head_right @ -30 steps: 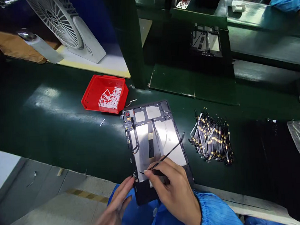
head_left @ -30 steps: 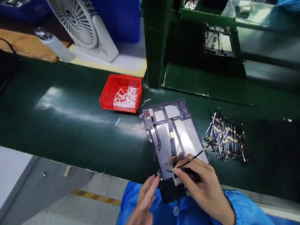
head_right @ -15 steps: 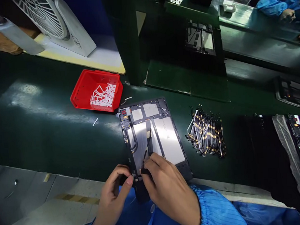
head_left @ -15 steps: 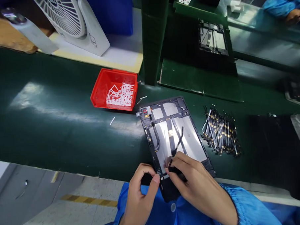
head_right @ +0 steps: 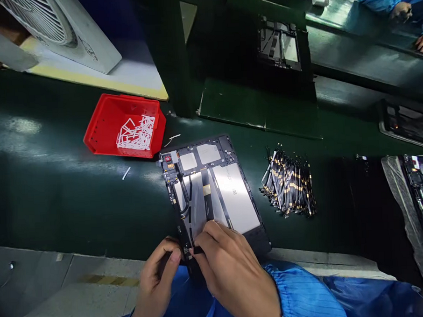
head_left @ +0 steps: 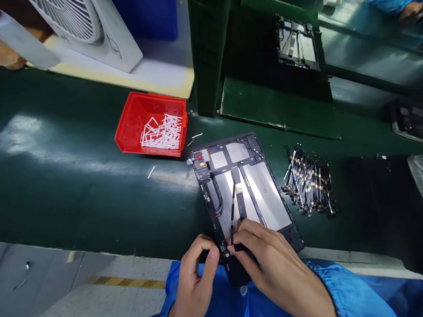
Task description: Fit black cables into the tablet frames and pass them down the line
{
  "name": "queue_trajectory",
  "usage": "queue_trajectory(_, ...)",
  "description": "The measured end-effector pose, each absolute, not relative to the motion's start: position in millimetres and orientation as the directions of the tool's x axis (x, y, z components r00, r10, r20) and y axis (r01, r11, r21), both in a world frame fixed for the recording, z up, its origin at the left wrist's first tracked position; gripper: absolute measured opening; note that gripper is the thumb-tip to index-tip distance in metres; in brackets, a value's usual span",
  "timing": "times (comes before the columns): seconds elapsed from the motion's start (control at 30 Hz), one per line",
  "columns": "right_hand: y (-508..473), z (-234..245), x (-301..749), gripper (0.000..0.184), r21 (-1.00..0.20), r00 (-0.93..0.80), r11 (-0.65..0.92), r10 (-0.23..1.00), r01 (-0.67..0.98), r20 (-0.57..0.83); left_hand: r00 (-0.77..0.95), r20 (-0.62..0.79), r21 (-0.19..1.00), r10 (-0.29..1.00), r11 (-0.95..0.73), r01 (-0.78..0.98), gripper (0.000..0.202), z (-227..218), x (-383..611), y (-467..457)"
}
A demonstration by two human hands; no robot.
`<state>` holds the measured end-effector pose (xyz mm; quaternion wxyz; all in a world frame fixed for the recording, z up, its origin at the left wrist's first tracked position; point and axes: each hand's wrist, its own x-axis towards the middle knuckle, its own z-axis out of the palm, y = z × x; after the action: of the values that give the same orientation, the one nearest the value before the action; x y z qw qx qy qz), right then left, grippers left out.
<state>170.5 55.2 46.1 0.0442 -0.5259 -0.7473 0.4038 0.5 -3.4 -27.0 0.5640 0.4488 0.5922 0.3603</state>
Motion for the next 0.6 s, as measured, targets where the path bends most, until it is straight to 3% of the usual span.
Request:
queue_trajectory(0.33,48.3,42.9,165.0,0.012,-0.625,-0.404,0.148,0.868,0.766,-0.289,0.085,-0.199,0.92,0.976,0.156,0.359,0.019,-25.7,-2.3,4.0)
queue_trajectory(0.47,51.9,46.2,166.9,0.013,-0.62,-0.458,0.204,0.842,0.758,-0.284,0.137,-0.223,0.938,0.965,0.175,0.3,0.025,-26.8,-7.1,14.0)
queue_trajectory(0.6,42.3,49.5,164.4,0.015,-0.624,-0.563,0.321,0.793,0.712,-0.234,0.048,-0.239,0.945,0.97,0.221,0.243,0.027,-25.7,-5.5,15.2)
